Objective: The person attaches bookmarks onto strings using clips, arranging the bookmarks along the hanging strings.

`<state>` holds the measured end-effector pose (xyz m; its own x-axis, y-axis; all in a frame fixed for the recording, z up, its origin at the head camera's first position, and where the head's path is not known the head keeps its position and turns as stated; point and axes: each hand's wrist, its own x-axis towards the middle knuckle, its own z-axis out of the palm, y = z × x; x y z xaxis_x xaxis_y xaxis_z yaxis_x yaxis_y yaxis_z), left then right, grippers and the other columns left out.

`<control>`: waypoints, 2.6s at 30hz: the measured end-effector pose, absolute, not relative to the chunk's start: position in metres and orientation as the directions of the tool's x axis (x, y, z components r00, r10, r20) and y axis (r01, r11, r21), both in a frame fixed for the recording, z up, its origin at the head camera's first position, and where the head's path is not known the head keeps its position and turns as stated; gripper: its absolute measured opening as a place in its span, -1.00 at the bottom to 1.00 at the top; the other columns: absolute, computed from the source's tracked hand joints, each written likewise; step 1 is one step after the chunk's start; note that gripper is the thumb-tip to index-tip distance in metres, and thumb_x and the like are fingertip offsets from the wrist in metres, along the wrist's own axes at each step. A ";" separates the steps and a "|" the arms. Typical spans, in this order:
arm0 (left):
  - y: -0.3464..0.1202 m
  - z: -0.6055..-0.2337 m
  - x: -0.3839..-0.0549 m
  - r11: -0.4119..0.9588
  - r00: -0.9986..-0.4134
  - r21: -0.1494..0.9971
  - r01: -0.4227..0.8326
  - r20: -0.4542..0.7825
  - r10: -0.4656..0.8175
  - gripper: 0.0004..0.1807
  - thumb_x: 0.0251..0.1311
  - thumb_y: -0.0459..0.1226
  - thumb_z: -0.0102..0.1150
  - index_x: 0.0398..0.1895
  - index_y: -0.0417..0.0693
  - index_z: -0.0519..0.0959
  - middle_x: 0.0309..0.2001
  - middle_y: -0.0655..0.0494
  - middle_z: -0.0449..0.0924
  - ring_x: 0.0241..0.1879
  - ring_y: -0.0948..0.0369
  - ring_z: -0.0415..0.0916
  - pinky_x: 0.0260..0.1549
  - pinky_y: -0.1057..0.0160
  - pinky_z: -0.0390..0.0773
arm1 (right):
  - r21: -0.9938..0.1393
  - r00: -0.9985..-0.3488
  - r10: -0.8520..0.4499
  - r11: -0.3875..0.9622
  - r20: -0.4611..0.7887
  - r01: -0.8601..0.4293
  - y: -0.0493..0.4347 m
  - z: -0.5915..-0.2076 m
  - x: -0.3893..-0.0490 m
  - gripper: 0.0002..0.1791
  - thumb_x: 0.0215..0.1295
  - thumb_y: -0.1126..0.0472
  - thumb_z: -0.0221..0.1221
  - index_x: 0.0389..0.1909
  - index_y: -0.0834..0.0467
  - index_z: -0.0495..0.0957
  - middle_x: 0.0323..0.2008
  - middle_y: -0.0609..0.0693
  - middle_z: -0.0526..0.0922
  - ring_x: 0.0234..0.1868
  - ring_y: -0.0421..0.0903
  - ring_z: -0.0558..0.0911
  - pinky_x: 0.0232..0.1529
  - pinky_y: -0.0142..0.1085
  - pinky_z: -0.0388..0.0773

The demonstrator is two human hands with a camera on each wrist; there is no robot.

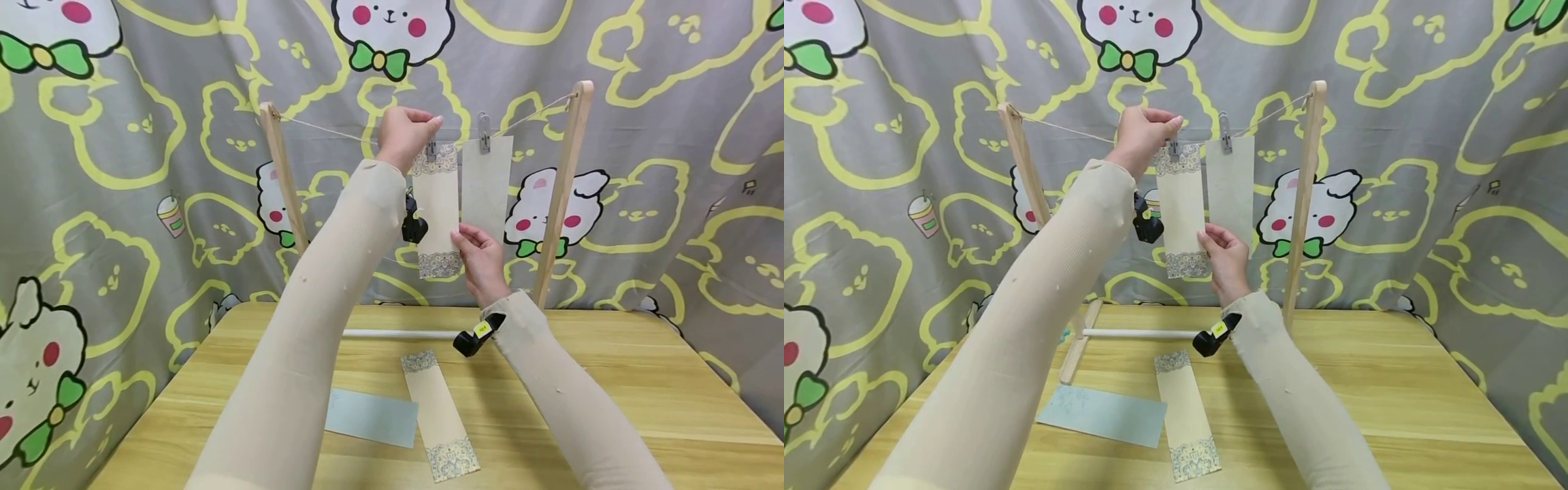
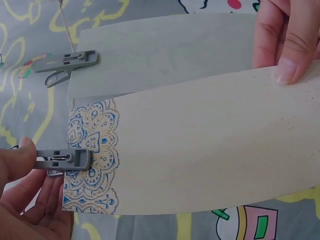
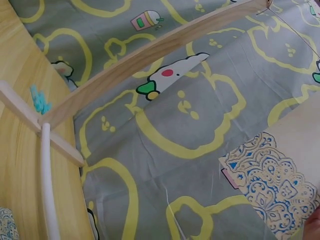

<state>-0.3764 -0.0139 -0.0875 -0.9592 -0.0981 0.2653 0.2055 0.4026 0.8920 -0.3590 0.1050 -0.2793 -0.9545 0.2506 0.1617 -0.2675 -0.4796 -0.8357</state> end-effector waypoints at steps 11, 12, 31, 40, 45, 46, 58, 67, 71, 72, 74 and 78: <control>-0.020 -0.088 -0.370 0.335 -0.969 0.916 0.222 0.245 -0.028 -0.68 0.17 -0.14 0.27 -0.02 0.00 0.62 -0.02 0.19 0.58 0.01 0.29 0.45 0.01 0.33 0.44 | -0.849 -0.963 0.228 -0.473 0.140 -0.235 0.109 -0.280 -0.357 -0.81 0.13 0.44 0.26 -0.45 0.05 0.63 -0.46 -0.10 0.64 -0.51 -0.28 0.50 -0.48 -0.55 0.42; -0.021 -0.088 -0.369 0.339 -0.967 0.912 0.233 0.254 -0.019 -0.68 0.17 -0.14 0.26 -0.02 -0.01 0.62 -0.02 0.18 0.58 0.00 0.28 0.46 0.00 0.33 0.44 | -0.851 -0.964 0.226 -0.470 0.140 -0.234 0.110 -0.280 -0.357 -0.81 0.14 0.44 0.25 -0.46 0.05 0.63 -0.47 -0.10 0.64 -0.52 -0.28 0.49 -0.49 -0.55 0.40; -0.046 -0.102 -0.353 0.194 -0.923 0.903 0.383 0.381 0.050 -0.64 0.18 -0.28 0.25 0.06 -0.15 0.56 0.03 0.07 0.57 0.01 0.26 0.49 0.00 0.41 0.44 | -0.874 -0.977 0.119 -0.437 0.177 -0.212 0.126 -0.307 -0.351 -0.78 0.21 0.41 0.21 -0.52 0.05 0.65 -0.48 -0.12 0.67 -0.40 -0.25 0.61 -0.27 -0.47 0.55; -0.066 -0.139 -0.336 0.172 -0.899 0.883 0.436 0.433 0.059 -0.67 0.17 -0.34 0.24 0.02 -0.19 0.58 -0.04 0.00 0.63 -0.05 0.25 0.55 -0.03 0.40 0.48 | -0.966 -0.989 0.032 -0.212 0.144 -0.147 0.129 -0.340 -0.333 -0.95 0.26 0.21 0.22 -0.35 0.10 0.61 -0.39 -0.17 0.67 -0.30 -0.28 0.62 -0.13 -0.40 0.54; -0.082 -0.163 -0.331 0.158 -0.917 0.904 0.398 0.394 0.053 -0.67 0.18 -0.35 0.23 0.03 -0.21 0.57 -0.01 -0.06 0.62 -0.03 0.19 0.55 0.02 0.34 0.47 | -0.988 -0.993 -0.006 -0.095 0.120 -0.119 0.129 -0.359 -0.320 -0.79 0.26 0.16 0.23 -0.19 0.23 0.59 -0.35 -0.13 0.67 -0.27 -0.23 0.62 -0.06 -0.30 0.54; -0.086 -0.167 -0.330 0.156 -0.922 0.909 0.388 0.384 0.053 -0.67 0.18 -0.35 0.23 0.03 -0.20 0.57 -0.01 -0.06 0.61 -0.02 0.19 0.55 0.03 0.32 0.47 | -0.991 -0.994 -0.012 -0.075 0.108 -0.107 0.129 -0.363 -0.317 -0.73 0.25 0.15 0.23 -0.15 0.27 0.58 -0.36 -0.14 0.67 -0.26 -0.22 0.61 -0.05 -0.29 0.54; -0.147 -0.230 -0.314 0.271 -0.939 0.900 0.341 0.343 0.043 -0.63 0.22 -0.24 0.20 0.08 -0.15 0.55 0.04 -0.04 0.58 0.00 0.22 0.50 0.04 0.28 0.46 | -0.998 -0.998 0.022 0.026 0.054 -0.053 0.125 -0.391 -0.284 -0.71 0.24 0.23 0.23 -0.11 0.37 0.57 -0.32 -0.09 0.69 -0.27 -0.23 0.60 -0.12 -0.33 0.55; -0.188 -0.278 -0.310 0.292 -0.943 0.905 0.310 0.331 -0.025 -0.62 0.25 -0.21 0.18 0.08 -0.20 0.53 0.06 -0.12 0.55 -0.12 0.31 0.48 -0.16 0.47 0.48 | -0.998 -0.999 0.022 0.060 0.035 -0.034 0.124 -0.411 -0.265 -0.73 0.19 0.28 0.25 -0.15 0.38 0.58 -0.30 0.03 0.68 -0.28 -0.17 0.61 -0.13 -0.26 0.56; -0.204 -0.293 -0.310 0.286 -0.940 0.909 0.303 0.334 -0.065 -0.58 0.25 -0.16 0.18 0.09 -0.22 0.52 0.07 -0.13 0.54 -0.12 0.33 0.49 -0.13 0.46 0.50 | -0.998 -0.999 0.049 0.054 0.017 -0.015 0.124 -0.418 -0.256 -0.76 0.16 0.30 0.27 -0.19 0.36 0.59 -0.31 0.04 0.68 -0.26 -0.10 0.62 -0.14 -0.24 0.56; -0.208 -0.296 -0.310 0.285 -0.940 0.910 0.299 0.333 -0.076 -0.57 0.25 -0.14 0.17 0.10 -0.21 0.52 0.07 -0.12 0.54 -0.12 0.33 0.49 -0.13 0.46 0.50 | -0.999 -0.999 0.052 0.045 0.010 -0.008 0.124 -0.419 -0.254 -0.76 0.16 0.31 0.27 -0.19 0.36 0.59 -0.29 0.05 0.68 -0.24 -0.06 0.62 -0.13 -0.23 0.56; -0.216 -0.303 -0.310 0.287 -0.939 0.913 0.289 0.329 -0.101 -0.56 0.25 -0.12 0.17 0.09 -0.19 0.52 0.03 -0.07 0.56 -0.12 0.31 0.49 -0.16 0.45 0.51 | -0.999 -0.998 0.056 0.043 0.004 -0.002 0.124 -0.422 -0.251 -0.76 0.15 0.31 0.27 -0.20 0.36 0.59 -0.28 0.08 0.68 -0.22 -0.04 0.62 -0.14 -0.24 0.56; -0.233 -0.319 -0.310 0.303 -0.938 0.919 0.250 0.308 -0.161 -0.55 0.23 -0.05 0.18 0.08 -0.14 0.54 -0.09 0.14 0.59 -0.15 0.32 0.48 -0.20 0.47 0.48 | -0.998 -0.999 0.049 0.054 -0.007 0.009 0.126 -0.426 -0.245 -0.72 0.13 0.29 0.29 -0.17 0.38 0.59 -0.25 0.10 0.68 -0.23 -0.05 0.62 -0.18 -0.29 0.55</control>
